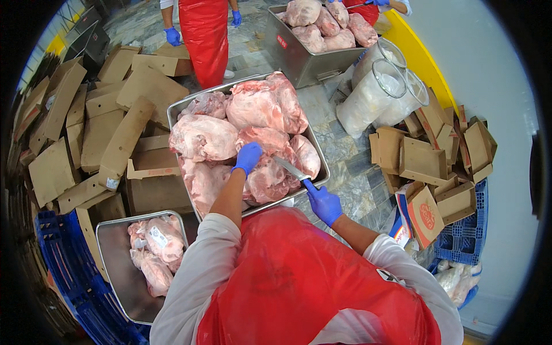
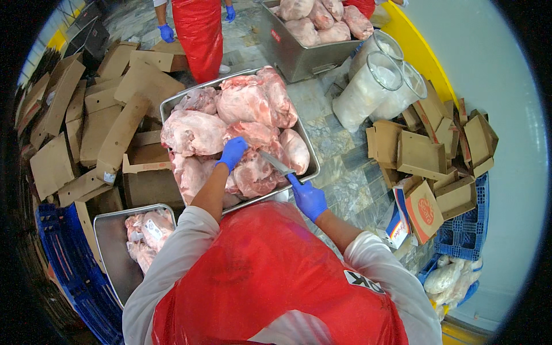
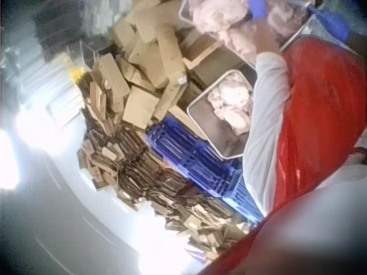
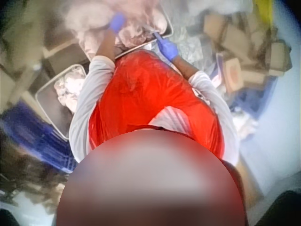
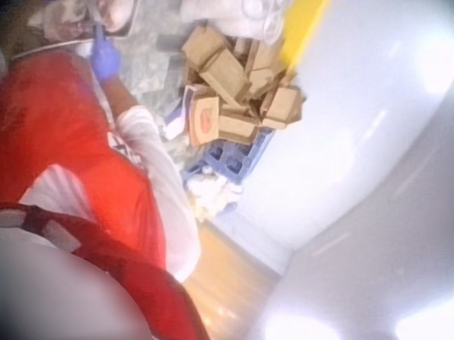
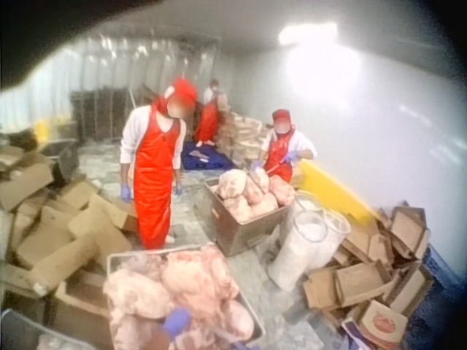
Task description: The person uses a knife to cut large pieces of raw meat in a metal tray. They separate the meat into smaller portions and place them into another tray while wearing gloves and a red apron.
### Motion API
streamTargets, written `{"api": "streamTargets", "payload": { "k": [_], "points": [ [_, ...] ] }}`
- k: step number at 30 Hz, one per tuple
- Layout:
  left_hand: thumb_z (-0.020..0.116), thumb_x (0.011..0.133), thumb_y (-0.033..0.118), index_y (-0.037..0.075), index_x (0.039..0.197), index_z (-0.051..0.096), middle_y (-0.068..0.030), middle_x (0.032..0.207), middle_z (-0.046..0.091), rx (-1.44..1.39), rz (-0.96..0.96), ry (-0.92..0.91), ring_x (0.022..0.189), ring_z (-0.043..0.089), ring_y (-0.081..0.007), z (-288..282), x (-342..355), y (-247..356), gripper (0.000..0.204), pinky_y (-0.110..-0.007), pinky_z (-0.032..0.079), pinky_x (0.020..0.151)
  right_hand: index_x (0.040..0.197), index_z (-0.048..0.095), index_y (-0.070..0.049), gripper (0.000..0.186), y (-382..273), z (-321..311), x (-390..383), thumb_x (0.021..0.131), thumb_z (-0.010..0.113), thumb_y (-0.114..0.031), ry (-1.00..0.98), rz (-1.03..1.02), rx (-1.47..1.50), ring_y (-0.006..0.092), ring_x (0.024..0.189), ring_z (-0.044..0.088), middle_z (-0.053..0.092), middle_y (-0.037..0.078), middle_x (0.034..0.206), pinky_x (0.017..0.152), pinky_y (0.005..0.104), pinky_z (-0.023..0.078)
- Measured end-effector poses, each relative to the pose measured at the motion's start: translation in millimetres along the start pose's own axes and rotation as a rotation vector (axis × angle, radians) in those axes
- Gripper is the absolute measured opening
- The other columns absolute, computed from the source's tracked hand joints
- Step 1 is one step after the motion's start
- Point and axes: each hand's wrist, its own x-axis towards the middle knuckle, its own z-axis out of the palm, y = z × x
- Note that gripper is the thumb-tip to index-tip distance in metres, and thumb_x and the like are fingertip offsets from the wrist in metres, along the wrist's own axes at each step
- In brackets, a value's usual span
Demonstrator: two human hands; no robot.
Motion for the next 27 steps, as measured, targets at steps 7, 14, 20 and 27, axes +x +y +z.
{"api": "streamTargets", "payload": {
  "k": [7,14,20,27],
  "points": [
    [0.060,0.090,0.022,0.006,0.099,0.065,-0.0207,0.106,0.064,-0.089,-0.222,-0.045,0.099,0.064,-0.0387,-9.8,-26.3,33.2,0.019,-0.047,0.052,0.086,0.136,0.054,-0.026,0.042,-7.8,-58.1,27.4,0.094,0.058,-0.027,0.025,-0.105,-0.037,0.0363,0.068,0.067,0.066,0.018,0.085,0.056,0.0481,0.053],
    [0.058,0.091,0.027,0.006,0.106,0.068,-0.0225,0.102,0.065,-0.063,-0.124,0.241,0.100,0.062,-0.0403,-22.3,-3.3,61.6,0.028,-0.050,0.050,0.088,0.133,0.057,-0.024,0.039,-15.9,-70.5,21.3,0.093,0.059,-0.027,0.065,-0.137,0.033,0.0361,0.072,0.067,0.068,0.016,0.084,0.060,0.0488,0.053],
    [0.054,0.088,0.014,0.003,0.087,0.066,-0.0202,0.089,0.068,0.234,-0.046,-0.053,0.086,0.068,-0.0366,-23.9,0.8,52.3,0.016,-0.048,0.054,0.076,0.131,0.058,-0.023,0.037,-5.5,-93.5,-8.4,0.094,0.055,-0.026,-0.009,-0.001,0.090,0.0379,0.075,0.068,0.069,0.018,0.085,0.064,0.0503,0.053],
    [0.052,0.091,0.017,0.003,0.088,0.063,-0.0231,0.086,0.067,0.166,-0.116,-0.105,0.081,0.067,-0.0404,-20.1,3.4,56.5,0.018,-0.052,0.052,0.076,0.131,0.062,-0.024,0.038,0.3,-102.4,-32.4,0.094,0.057,-0.031,-0.043,0.100,0.237,0.0403,0.073,0.067,0.069,0.020,0.083,0.063,0.0520,0.052]
  ]
}}
